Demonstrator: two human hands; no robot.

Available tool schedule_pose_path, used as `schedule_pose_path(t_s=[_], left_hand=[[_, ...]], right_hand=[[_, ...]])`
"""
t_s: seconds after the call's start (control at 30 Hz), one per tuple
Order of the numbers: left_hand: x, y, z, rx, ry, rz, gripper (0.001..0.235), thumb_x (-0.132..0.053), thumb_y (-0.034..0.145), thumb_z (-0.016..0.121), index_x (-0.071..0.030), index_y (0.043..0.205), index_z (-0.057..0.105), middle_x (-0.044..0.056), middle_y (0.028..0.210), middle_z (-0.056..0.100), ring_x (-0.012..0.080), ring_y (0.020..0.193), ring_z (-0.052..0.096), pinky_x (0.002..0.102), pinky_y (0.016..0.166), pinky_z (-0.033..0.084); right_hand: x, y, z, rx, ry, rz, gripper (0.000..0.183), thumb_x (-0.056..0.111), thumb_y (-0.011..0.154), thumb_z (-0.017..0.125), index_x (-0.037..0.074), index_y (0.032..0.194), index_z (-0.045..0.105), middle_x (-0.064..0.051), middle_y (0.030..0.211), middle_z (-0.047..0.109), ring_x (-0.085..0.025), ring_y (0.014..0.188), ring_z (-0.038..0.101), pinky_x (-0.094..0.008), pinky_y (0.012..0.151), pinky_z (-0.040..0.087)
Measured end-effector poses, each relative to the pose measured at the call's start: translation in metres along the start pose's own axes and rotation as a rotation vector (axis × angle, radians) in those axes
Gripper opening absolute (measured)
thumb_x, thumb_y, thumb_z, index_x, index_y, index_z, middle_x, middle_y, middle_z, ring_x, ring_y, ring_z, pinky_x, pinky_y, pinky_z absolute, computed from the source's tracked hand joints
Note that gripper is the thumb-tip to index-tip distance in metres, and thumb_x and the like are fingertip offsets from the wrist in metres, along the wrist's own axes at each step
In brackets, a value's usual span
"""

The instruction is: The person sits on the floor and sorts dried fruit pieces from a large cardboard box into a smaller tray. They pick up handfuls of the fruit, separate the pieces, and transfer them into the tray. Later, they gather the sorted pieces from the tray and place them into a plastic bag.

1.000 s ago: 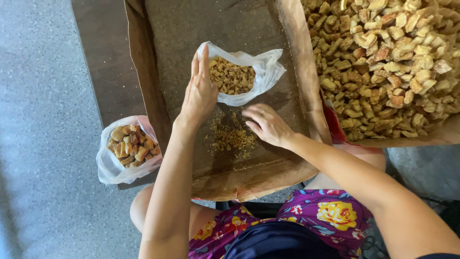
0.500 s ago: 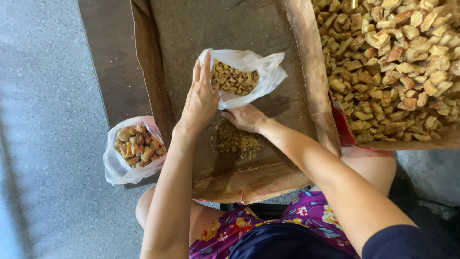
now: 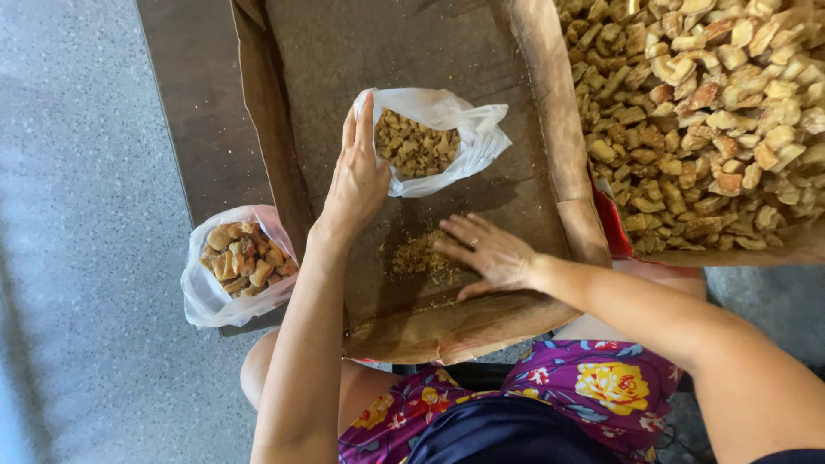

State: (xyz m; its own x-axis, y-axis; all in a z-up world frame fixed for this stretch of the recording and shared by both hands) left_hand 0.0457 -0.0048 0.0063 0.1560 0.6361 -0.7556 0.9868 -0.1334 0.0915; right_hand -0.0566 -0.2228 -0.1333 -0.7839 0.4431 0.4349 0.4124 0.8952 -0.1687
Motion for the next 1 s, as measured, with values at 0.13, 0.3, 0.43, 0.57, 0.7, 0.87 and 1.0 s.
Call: schedule_pose_path(t_s=[0.13,0.3,0.43,0.57,0.7,0.87,1.0], left_hand=[[-0.001,-0.004,0.004,-0.008,-0.014,0.024,0.088,0.016,0.08,0.049,0.001,0.16,0.017,0.031,0.163,0.025,0.048,0.148,0.036,0.047,0.124,0.036],[0.0,-0.006,0.011,0.0,-0.031,0.014,0.087,0.015,0.081,0.052,0.002,0.16,0.016,0.031,0.162,0.024,0.0481,0.149,0.034,0.047,0.123,0.036],[0.002,-0.006,0.007,-0.004,-0.016,0.035,0.089,0.015,0.081,0.052,0.002,0.161,0.015,0.031,0.163,0.024,0.048,0.15,0.033,0.047,0.124,0.035],[0.006,-0.005,0.003,0.011,-0.012,-0.004,0.09,0.015,0.081,0.052,0.001,0.161,0.014,0.031,0.164,0.022,0.0478,0.149,0.034,0.047,0.123,0.036],[0.006,-0.003,0.004,0.029,0.002,-0.031,0.09,0.016,0.079,0.051,0.001,0.16,0.012,0.032,0.163,0.019,0.0486,0.146,0.034,0.047,0.122,0.035],[0.002,-0.009,0.0,-0.014,0.025,0.028,0.088,0.016,0.082,0.049,0.0,0.161,0.015,0.031,0.164,0.023,0.0484,0.147,0.037,0.046,0.122,0.04],[-0.003,-0.017,-0.007,-0.036,0.041,0.028,0.088,0.015,0.081,0.049,-0.002,0.161,0.017,0.029,0.164,0.026,0.0481,0.144,0.043,0.047,0.119,0.044]], right_hand=[[0.032,0.037,0.007,-0.157,-0.011,-0.105,0.099,0.075,0.086,0.055,0.016,0.159,0.024,-0.023,0.161,0.026,-0.042,0.148,0.029,-0.056,0.121,0.024],[0.05,0.094,0.009,-0.416,-0.007,-0.191,0.07,0.054,0.094,0.063,0.016,0.152,0.049,-0.018,0.149,0.049,-0.036,0.14,0.045,-0.051,0.119,0.038],[0.044,0.101,0.007,-0.556,-0.153,-0.203,0.032,0.039,0.094,0.071,0.016,0.115,0.066,-0.009,0.128,0.063,-0.028,0.115,0.058,-0.043,0.097,0.05],[0.023,0.077,0.005,-0.468,-0.217,-0.154,0.023,0.035,0.084,0.074,0.016,0.096,0.069,-0.005,0.101,0.063,-0.024,0.091,0.059,-0.039,0.073,0.05],[0.016,0.064,0.001,-0.555,-0.228,-0.198,0.025,0.034,0.092,0.075,0.013,0.082,0.068,-0.003,0.087,0.063,-0.02,0.08,0.06,-0.033,0.055,0.049],[0.01,0.069,0.007,-0.584,-0.248,-0.12,0.015,0.027,0.09,0.072,0.014,0.082,0.07,-0.002,0.08,0.064,-0.02,0.074,0.063,-0.031,0.053,0.053],[0.009,0.074,-0.008,-0.685,-0.074,0.022,0.024,0.021,0.098,0.072,0.009,0.079,0.065,-0.006,0.079,0.066,-0.019,0.07,0.067,-0.031,0.053,0.055]])
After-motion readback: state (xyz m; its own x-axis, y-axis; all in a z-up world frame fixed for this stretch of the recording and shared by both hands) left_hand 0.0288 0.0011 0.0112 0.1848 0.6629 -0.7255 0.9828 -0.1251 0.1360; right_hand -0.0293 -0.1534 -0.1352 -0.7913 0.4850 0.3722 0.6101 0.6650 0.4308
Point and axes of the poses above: each hand's wrist, its own y-axis towards the middle knuckle, its own z-axis out of the palm, x = y × z, the point moved 5 cm from there along y, towards the middle knuckle
